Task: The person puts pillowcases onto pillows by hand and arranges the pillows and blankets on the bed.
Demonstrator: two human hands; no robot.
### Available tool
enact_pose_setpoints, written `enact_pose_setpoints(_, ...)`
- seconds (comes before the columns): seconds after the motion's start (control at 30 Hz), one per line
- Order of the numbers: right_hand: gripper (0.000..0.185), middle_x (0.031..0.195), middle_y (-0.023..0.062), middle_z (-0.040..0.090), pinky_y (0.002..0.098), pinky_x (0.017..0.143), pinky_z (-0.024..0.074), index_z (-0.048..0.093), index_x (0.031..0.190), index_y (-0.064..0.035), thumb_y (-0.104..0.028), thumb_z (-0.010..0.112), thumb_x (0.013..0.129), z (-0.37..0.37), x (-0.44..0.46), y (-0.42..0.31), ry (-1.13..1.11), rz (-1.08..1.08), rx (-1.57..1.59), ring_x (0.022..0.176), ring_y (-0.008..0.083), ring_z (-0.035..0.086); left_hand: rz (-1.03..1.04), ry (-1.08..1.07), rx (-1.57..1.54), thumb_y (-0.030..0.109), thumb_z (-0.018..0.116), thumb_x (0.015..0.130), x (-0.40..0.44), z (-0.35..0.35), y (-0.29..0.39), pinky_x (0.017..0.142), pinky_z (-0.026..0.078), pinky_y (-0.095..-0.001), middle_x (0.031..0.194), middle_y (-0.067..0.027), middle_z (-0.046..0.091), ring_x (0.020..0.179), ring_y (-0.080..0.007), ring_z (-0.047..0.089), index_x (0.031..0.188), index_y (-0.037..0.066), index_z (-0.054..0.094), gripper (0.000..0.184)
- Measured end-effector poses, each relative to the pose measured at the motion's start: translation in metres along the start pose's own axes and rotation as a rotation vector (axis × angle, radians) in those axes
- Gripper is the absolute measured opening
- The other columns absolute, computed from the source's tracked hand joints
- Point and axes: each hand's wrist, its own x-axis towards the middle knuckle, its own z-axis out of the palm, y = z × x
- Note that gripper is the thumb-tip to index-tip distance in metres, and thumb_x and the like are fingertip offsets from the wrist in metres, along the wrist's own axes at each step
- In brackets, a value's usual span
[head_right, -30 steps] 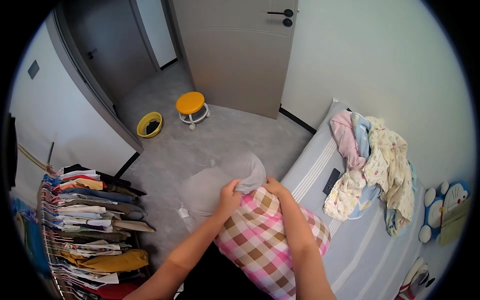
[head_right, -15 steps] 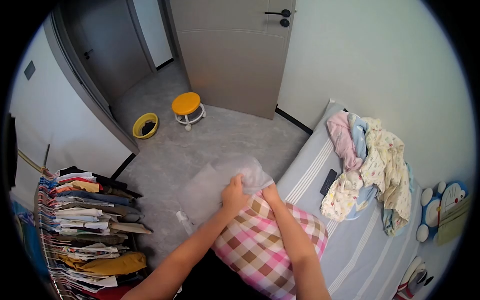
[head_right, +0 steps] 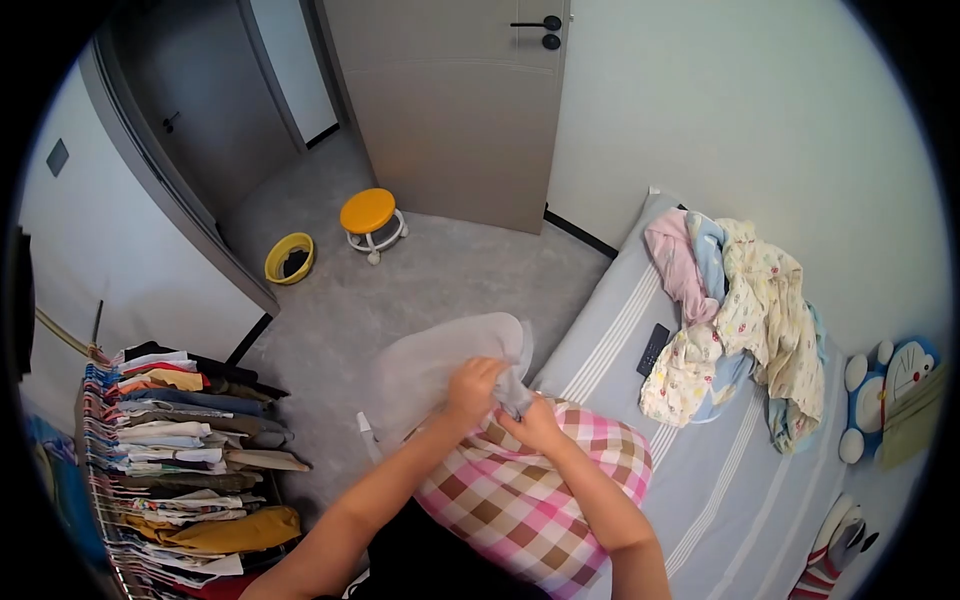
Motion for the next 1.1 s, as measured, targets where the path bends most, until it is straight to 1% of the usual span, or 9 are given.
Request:
enact_pose_setpoints(0.17, 0.025, 0.087, 0.0171, 0.063, 0.0368, 0.071, 0.0477, 0.060, 0.092, -0.0018, -0.016, 0.065, 0.071, 0.010, -0.001, 0.035, -0.026, 0.162, 0.274, 0.079, 0.0316, 0.061, -0.340, 0.055, -0.189, 0.006, 0.056, 0.067, -0.014, 0.008, 0.056, 0.064, 0.047, -0.0404, 0.078, -0.0169, 0.060, 0.073, -0.0356, 0.059, 0.084, 0.001, 0.060, 0.018)
enact_pose_setpoints(0.27, 0.032, 0.092, 0.0182, 0.064, 0.0375, 0.074, 0.0476, 0.060, 0.098, 0.0014, -0.014, 0.064, 0.071, -0.008, 0.002, 0.018, -0.090, 0.340, 0.255, 0.083, 0.0291, 0.062, -0.467, 0.008, -0.287, 0.003, 0.056, 0.066, -0.030, 0.006, 0.074, 0.066, 0.048, -0.0399, 0.088, -0.0172, 0.062, 0.078, -0.0370, 0.058, 0.088, 0.000, 0.062, 0.024)
enact_pose_setpoints(0.37, 0.038, 0.096, 0.0167, 0.064, 0.0342, 0.077, 0.0472, 0.058, 0.104, 0.0044, -0.013, 0.063, 0.072, 0.022, -0.014, 0.085, 0.153, 0.042, 0.109, 0.087, 0.0246, 0.061, -0.470, 0.047, -0.378, 0.001, 0.055, 0.068, -0.041, 0.009, 0.077, 0.067, 0.049, -0.0390, 0.086, -0.0176, 0.062, 0.077, -0.0364, 0.059, 0.088, 0.000, 0.062, 0.022)
enact_pose_setpoints(0.47, 0.037, 0.100, 0.0133, 0.064, 0.0311, 0.081, 0.0461, 0.056, 0.109, 0.0041, -0.012, 0.060, 0.077, 0.017, -0.008, 0.070, 0.208, 0.421, 0.393, 0.092, 0.0206, 0.059, -0.384, -0.047, -0.331, 0.002, 0.059, 0.068, -0.038, 0.004, 0.056, 0.070, 0.049, -0.0388, 0.099, -0.0151, 0.060, 0.085, -0.0345, 0.059, 0.098, 0.002, 0.061, 0.030)
enact_pose_setpoints(0.57, 0.035, 0.102, 0.0098, 0.063, 0.0286, 0.082, 0.0451, 0.055, 0.113, 0.0031, -0.010, 0.057, 0.081, 0.017, 0.011, 0.060, 0.424, 0.488, 0.786, 0.093, 0.0190, 0.058, -0.280, -0.225, 0.059, 0.004, 0.065, 0.066, -0.027, -0.012, 0.040, 0.075, 0.049, -0.0383, 0.116, -0.0112, 0.052, 0.097, -0.0326, 0.057, 0.113, 0.006, 0.056, 0.048)
enact_pose_setpoints(0.67, 0.029, 0.104, 0.0072, 0.062, 0.0271, 0.083, 0.0446, 0.056, 0.111, 0.0019, -0.010, 0.054, 0.084, 0.012, 0.025, 0.052, 0.361, 0.576, 0.811, 0.095, 0.0143, 0.056, -0.438, -0.147, 0.138, 0.004, 0.068, 0.062, -0.018, -0.003, 0.025, 0.080, 0.049, -0.0378, 0.123, -0.0080, 0.043, 0.105, -0.0321, 0.052, 0.125, 0.011, 0.047, 0.067)
enact_pose_setpoints(0.87, 0.028, 0.093, 0.0138, 0.062, 0.0355, 0.079, 0.0451, 0.059, 0.099, -0.0013, -0.006, 0.059, 0.072, -0.031, 0.027, 0.043, -0.153, -0.058, -0.136, 0.084, 0.0301, 0.058, -0.391, -0.101, 0.121, 0.002, 0.067, 0.062, -0.017, 0.018, -0.015, 0.082, 0.048, -0.0372, 0.121, -0.0095, 0.045, 0.102, -0.0320, 0.053, 0.127, 0.012, 0.044, 0.070)
enact_pose_setpoints(1.0, 0.020, 0.079, 0.0142, 0.059, 0.0385, 0.072, 0.0437, 0.056, 0.084, -0.0031, -0.007, 0.063, 0.066, -0.041, 0.013, 0.012, -0.297, -0.121, -0.209, 0.080, 0.0344, 0.054, -0.391, -0.132, 0.100, -0.003, 0.062, 0.062, -0.015, 0.016, -0.014, 0.082, 0.046, -0.0367, 0.117, -0.0084, 0.050, 0.102, -0.0306, 0.053, 0.115, 0.010, 0.054, 0.055)
enact_pose_setpoints(1.1, 0.023, 0.074, 0.0143, 0.058, 0.0398, 0.067, 0.0441, 0.053, 0.086, -0.0037, -0.011, 0.065, 0.068, -0.024, 0.007, 0.013, -0.123, 0.058, -0.244, 0.075, 0.0350, 0.055, -0.274, -0.150, 0.026, -0.007, 0.057, 0.062, -0.015, 0.007, -0.018, 0.080, 0.046, -0.0372, 0.106, -0.0101, 0.057, 0.100, -0.0299, 0.054, 0.107, 0.008, 0.059, 0.047)
